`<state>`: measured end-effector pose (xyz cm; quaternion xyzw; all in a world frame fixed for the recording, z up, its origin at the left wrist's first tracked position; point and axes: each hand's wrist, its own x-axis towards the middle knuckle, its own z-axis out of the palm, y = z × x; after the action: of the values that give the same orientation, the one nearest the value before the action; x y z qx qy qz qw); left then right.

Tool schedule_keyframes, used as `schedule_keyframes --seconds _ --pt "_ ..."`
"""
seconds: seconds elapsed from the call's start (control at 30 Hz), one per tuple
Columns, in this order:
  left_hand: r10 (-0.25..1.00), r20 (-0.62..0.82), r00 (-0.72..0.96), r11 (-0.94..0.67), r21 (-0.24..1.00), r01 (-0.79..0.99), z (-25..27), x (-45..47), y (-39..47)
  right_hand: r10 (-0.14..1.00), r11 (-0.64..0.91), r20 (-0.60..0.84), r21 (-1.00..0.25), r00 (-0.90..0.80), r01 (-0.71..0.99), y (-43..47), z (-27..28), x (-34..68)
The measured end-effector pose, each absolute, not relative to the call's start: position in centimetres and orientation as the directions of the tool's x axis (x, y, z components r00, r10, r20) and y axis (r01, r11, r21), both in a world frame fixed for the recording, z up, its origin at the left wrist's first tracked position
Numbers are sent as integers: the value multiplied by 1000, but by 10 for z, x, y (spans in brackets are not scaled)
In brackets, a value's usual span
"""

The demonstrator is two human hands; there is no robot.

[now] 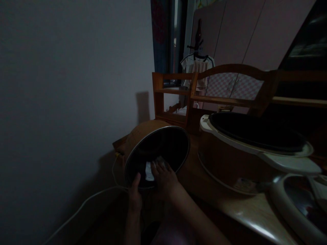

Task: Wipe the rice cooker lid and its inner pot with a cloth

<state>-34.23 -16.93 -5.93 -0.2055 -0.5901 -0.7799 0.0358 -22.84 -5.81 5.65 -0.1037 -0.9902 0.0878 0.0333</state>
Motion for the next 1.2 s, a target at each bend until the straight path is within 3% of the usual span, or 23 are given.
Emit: schedule_keyframes --seconds 0.23,0.5,0.7,1.07,1.2 --pt "149 318 -936 -292 919 266 -65 -345 -167 187 970 165 -185 -968 156 -57 57 -218" --pt "192 339 -921 -263 922 285 -65 -347 -170 165 978 254 -170 -953 124 -53 58 -205" --pt "177 345 -922 -247 922 297 -41 -338 -169 168 978 287 -164 -943 125 -52 56 -190" --pt "224 364 -904 -291 910 294 23 -309 -166 232 933 223 -327 -947 152 -39 68 -147" --pt "224 378 -899 -303 903 304 24 -310 -166 342 879 253 -426 -905 213 -30 60 -127"
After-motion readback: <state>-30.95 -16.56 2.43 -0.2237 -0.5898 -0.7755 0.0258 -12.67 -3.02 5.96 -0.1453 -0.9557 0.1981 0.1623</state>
